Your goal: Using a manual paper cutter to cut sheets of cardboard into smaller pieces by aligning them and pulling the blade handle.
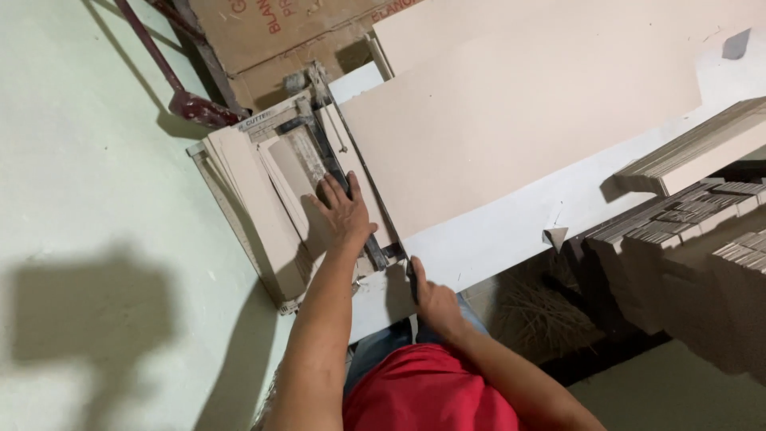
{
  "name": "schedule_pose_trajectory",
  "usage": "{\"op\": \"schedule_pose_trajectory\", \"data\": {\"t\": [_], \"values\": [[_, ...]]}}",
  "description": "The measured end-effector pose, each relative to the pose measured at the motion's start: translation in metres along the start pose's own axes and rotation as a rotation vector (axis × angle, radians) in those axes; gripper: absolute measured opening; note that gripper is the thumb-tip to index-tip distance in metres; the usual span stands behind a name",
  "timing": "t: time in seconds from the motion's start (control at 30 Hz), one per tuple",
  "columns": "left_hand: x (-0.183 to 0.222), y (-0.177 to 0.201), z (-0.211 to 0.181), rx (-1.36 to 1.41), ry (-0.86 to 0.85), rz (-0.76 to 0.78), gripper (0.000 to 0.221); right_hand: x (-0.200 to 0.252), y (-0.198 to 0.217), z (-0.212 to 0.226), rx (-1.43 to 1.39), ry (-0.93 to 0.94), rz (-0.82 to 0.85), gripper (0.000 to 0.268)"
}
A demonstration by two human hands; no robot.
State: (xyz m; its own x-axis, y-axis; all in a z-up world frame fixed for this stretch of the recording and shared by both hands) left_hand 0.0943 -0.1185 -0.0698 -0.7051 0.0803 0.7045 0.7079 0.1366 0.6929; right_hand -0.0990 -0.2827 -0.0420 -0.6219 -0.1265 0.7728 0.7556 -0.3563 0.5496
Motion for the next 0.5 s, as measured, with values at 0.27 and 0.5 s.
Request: {"op": "schedule_pose_trajectory", "data": {"t": [0.27,0.5], "values": [[0.044,0.045,-0.024,-0.223,-0.161,-0.107,0.08,0.085,0.117,0.059,-0.449,0.032,0.051,0.098],[0.035,-0.023,-0.028,-0.506,-0.681,-0.257,0.025,0.028,0.122,0.005,-0.633,-0.055,0.174,0.069]]}}
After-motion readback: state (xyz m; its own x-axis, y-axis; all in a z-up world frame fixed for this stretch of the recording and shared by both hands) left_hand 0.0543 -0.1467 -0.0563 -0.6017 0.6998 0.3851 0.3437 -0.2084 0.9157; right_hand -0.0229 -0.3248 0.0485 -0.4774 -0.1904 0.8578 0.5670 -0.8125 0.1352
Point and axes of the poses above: each hand's wrist, its own x-axis away from the middle knuckle, its own y-axis out of the back of the hand, z = x × y, the point moved 7 cm from there along -x, towards the middle knuckle, and after that the axes turned 4 degrees about -y, right-handed, at the moved point
